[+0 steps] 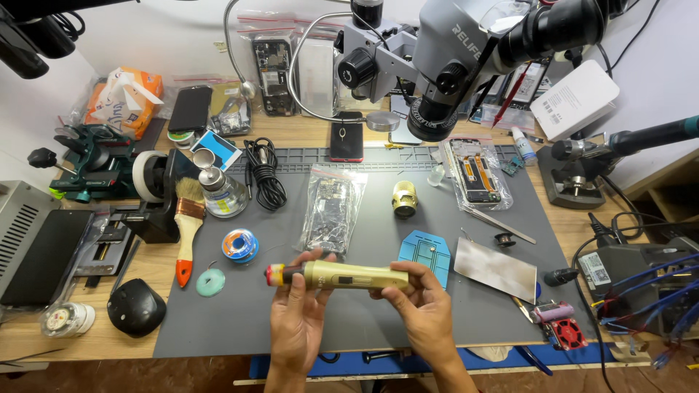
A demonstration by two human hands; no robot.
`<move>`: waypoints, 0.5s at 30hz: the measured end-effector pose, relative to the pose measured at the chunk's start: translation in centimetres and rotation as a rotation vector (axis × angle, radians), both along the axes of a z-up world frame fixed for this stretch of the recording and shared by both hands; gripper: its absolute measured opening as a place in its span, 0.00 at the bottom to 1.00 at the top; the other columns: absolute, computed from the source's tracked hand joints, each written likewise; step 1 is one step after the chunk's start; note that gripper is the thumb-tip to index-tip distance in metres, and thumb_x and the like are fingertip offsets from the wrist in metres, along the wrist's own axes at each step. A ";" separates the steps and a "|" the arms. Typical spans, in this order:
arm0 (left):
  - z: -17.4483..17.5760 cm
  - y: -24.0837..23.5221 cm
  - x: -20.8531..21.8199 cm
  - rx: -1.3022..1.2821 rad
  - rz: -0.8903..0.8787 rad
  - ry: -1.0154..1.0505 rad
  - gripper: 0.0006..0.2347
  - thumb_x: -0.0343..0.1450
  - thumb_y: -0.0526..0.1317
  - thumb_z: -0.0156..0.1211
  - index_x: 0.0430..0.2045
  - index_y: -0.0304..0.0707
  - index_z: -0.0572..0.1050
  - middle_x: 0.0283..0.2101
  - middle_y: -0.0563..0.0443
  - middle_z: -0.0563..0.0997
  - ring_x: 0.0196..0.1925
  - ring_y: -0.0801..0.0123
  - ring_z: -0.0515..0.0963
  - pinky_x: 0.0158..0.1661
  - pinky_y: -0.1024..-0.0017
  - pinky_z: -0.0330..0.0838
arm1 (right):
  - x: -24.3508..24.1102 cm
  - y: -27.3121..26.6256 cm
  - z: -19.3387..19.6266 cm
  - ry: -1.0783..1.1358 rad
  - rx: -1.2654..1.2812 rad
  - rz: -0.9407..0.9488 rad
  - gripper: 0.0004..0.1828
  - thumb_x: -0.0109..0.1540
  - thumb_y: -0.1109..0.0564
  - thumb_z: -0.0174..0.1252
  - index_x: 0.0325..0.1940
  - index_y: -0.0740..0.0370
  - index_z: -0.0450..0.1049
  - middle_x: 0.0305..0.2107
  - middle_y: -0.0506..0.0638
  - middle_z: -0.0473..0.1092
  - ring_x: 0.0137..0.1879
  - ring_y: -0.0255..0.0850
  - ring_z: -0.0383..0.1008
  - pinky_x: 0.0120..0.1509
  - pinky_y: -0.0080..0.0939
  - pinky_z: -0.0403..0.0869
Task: The person disassembles a gold-colored microphone by unscrewing the head grille and removing the internal components. They then open a drawer to retrieve a small tool, which they use to manipulate the microphone's body before reassembling the device.
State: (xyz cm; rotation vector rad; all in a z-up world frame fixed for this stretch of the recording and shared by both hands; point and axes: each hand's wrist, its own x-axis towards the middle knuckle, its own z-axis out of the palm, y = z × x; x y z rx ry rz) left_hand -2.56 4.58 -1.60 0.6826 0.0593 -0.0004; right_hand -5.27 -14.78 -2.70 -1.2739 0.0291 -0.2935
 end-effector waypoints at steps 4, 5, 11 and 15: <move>1.9 -0.4 0.1 -0.109 -0.027 0.361 0.21 0.75 0.37 0.49 0.64 0.29 0.69 0.55 0.36 0.77 0.59 0.48 0.77 0.65 0.51 0.70 | -0.3 0.7 3.2 -0.087 -0.098 -0.104 0.21 0.62 0.56 0.66 0.57 0.64 0.73 0.36 0.59 0.79 0.34 0.50 0.88 0.48 0.43 0.86; 2.6 -0.7 0.0 -0.226 -0.016 0.432 0.18 0.76 0.36 0.47 0.61 0.29 0.68 0.60 0.30 0.74 0.66 0.44 0.73 0.68 0.52 0.67 | -0.3 1.0 3.9 -0.171 -0.218 -0.100 0.21 0.63 0.57 0.66 0.59 0.64 0.73 0.40 0.55 0.75 0.40 0.44 0.80 0.49 0.38 0.81; 0.8 -1.0 0.3 -0.520 -0.046 0.448 0.12 0.75 0.37 0.52 0.49 0.29 0.70 0.64 0.23 0.73 0.72 0.43 0.71 0.70 0.56 0.68 | 0.9 2.9 8.7 -0.392 -0.667 -0.211 0.22 0.67 0.55 0.62 0.63 0.63 0.72 0.43 0.50 0.72 0.44 0.38 0.70 0.49 0.34 0.72; -3.0 -0.8 0.5 -0.578 0.019 0.411 0.02 0.74 0.35 0.59 0.36 0.40 0.73 0.51 0.45 0.82 0.66 0.44 0.78 0.64 0.50 0.75 | 2.2 3.1 8.4 -0.407 -0.818 -0.220 0.21 0.70 0.50 0.56 0.63 0.62 0.72 0.43 0.50 0.73 0.44 0.40 0.71 0.48 0.38 0.72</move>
